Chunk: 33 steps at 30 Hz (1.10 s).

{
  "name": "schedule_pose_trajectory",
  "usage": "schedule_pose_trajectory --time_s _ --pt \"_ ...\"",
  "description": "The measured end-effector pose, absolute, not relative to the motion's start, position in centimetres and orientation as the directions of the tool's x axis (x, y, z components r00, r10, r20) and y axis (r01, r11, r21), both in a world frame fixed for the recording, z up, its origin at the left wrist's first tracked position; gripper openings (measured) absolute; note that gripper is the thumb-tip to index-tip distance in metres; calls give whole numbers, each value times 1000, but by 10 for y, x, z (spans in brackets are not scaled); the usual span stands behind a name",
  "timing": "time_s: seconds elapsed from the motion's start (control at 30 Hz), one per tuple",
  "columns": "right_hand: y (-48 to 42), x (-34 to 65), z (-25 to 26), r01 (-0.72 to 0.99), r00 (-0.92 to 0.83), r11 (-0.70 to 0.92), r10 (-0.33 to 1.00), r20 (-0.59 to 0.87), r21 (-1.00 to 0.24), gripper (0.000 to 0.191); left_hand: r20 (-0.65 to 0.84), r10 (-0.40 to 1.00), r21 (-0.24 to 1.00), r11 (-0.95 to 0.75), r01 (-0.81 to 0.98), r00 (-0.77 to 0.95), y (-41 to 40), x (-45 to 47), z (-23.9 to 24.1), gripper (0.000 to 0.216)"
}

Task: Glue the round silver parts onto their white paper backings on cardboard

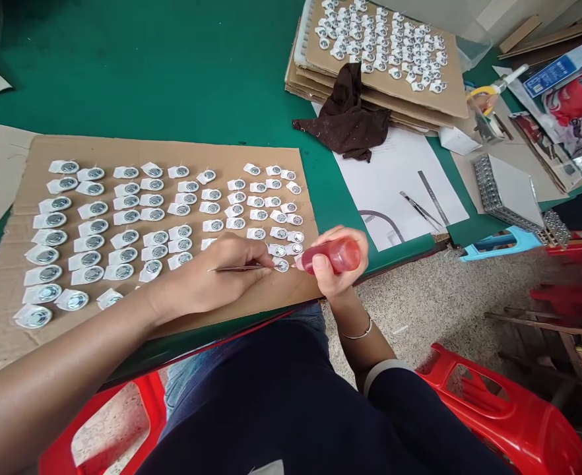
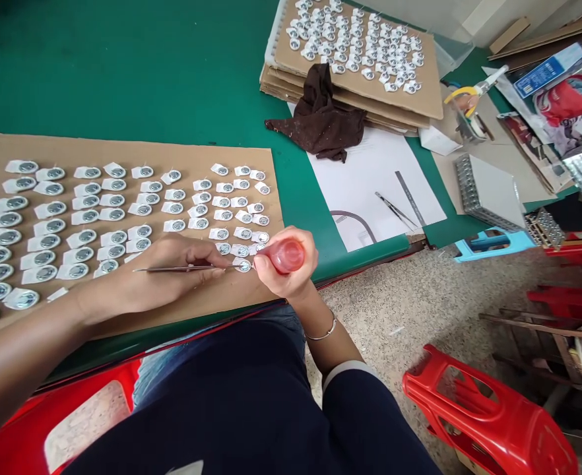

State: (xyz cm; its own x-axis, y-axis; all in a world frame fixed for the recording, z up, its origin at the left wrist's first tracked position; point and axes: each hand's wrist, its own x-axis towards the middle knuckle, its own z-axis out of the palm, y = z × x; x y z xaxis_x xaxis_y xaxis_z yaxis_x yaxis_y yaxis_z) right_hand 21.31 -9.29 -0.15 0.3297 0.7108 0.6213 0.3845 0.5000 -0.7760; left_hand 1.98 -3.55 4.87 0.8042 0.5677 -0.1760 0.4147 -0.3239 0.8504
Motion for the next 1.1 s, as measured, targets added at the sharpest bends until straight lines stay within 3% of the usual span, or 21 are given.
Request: schedule_pose_trajectory --time_s 0.5,1.1 --pt "-94 213 -4 401 288 543 690 665 -737 34 -189 570 874 -273 401 800 -36 20 50 19" --pt "-95 214 -4 287 288 558 725 626 -778 33 -210 583 865 -264 427 785 -36 20 48 18"
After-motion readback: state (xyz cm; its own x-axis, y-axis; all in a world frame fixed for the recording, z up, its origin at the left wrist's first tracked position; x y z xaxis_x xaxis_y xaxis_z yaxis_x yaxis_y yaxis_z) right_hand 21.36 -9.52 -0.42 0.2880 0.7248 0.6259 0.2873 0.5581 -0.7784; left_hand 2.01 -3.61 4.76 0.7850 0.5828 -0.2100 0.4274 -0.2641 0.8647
